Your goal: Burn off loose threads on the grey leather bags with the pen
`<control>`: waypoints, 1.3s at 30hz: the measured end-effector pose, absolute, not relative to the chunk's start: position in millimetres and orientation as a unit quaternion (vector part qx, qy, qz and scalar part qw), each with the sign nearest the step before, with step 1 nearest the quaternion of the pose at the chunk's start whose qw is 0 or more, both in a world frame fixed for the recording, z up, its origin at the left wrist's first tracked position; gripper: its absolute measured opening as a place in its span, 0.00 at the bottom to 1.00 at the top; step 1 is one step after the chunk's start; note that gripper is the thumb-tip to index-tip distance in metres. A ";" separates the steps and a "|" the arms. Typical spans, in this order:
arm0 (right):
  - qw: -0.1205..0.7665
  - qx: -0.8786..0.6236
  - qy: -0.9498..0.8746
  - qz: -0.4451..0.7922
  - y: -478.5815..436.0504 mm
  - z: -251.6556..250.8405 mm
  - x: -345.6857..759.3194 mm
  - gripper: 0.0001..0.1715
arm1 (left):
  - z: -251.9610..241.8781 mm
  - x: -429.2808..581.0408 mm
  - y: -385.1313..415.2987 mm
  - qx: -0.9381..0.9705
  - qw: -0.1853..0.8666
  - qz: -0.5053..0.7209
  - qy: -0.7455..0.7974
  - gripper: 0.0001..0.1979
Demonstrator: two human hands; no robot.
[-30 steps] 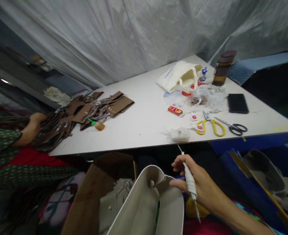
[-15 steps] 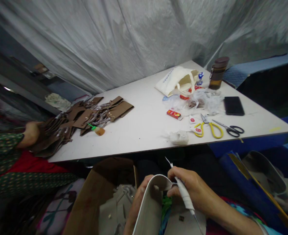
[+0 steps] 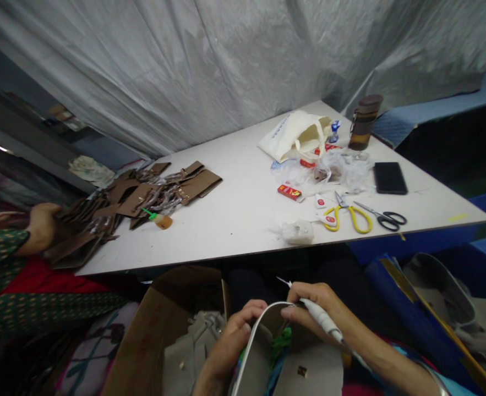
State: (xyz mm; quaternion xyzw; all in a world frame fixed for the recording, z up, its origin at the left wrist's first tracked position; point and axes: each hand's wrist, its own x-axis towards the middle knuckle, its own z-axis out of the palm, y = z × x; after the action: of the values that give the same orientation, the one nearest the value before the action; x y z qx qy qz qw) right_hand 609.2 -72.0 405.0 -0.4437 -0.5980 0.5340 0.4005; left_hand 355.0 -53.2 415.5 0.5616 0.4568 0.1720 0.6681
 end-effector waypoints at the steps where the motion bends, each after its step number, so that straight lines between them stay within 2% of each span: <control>1: 0.403 -0.447 -0.601 0.526 -71.9 404.2 609.4 0.15 | 416.6 351.3 -47.8 0.587 0.660 0.165 0.439 0.23; 3: 0.406 -0.454 -0.612 0.504 -71.4 403.1 609.2 0.15 | 424.7 347.4 -35.7 0.629 0.648 0.150 0.402 0.22; 6: 0.413 -0.459 -0.645 0.450 -71.0 402.2 607.4 0.15 | 445.6 354.5 -20.5 0.608 0.674 0.180 0.380 0.34; 8: 0.418 -0.463 -0.659 0.420 -71.4 401.5 606.8 0.15 | 460.8 365.5 -13.7 0.595 0.685 0.187 0.377 0.38; 13: 0.395 -0.487 -0.673 0.393 -72.1 398.6 612.0 0.16 | 485.9 382.6 10.2 0.704 0.617 0.072 0.344 0.27; 18: 0.386 -0.477 -0.684 0.394 -65.0 393.9 615.8 0.15 | 475.6 387.8 45.0 0.624 0.714 0.041 0.316 0.31; 22: 0.392 -0.472 -0.682 0.398 -57.0 389.1 615.1 0.18 | 460.4 407.3 47.5 0.694 0.641 -0.026 0.327 0.21; 24: 0.396 -0.478 -0.674 0.401 -54.9 385.6 615.7 0.19 | 454.8 412.3 42.5 0.707 0.630 -0.024 0.322 0.20; 28: 0.393 -0.496 -0.652 0.418 -53.0 379.6 617.1 0.16 | 447.4 405.0 35.3 0.635 0.724 0.001 0.269 0.30; 31: 0.398 -0.501 -0.627 0.445 -48.9 378.3 615.3 0.18 | 442.8 404.1 30.9 0.626 0.716 0.027 0.309 0.36; 36: 0.381 -0.507 -0.581 0.509 -39.6 376.6 611.0 0.24 | 428.1 425.0 21.9 0.578 0.651 0.086 0.485 0.19; 39: 0.378 -0.501 -0.575 0.525 -37.3 375.6 615.5 0.23 | 419.6 431.4 21.5 0.542 0.646 0.110 0.526 0.16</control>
State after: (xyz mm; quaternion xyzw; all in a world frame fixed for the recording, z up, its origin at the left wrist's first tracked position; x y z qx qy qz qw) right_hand 615.5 -37.3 375.6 -0.5006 -0.5752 0.5248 0.3783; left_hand 431.4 21.5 419.6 0.5420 0.5263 0.1098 0.6459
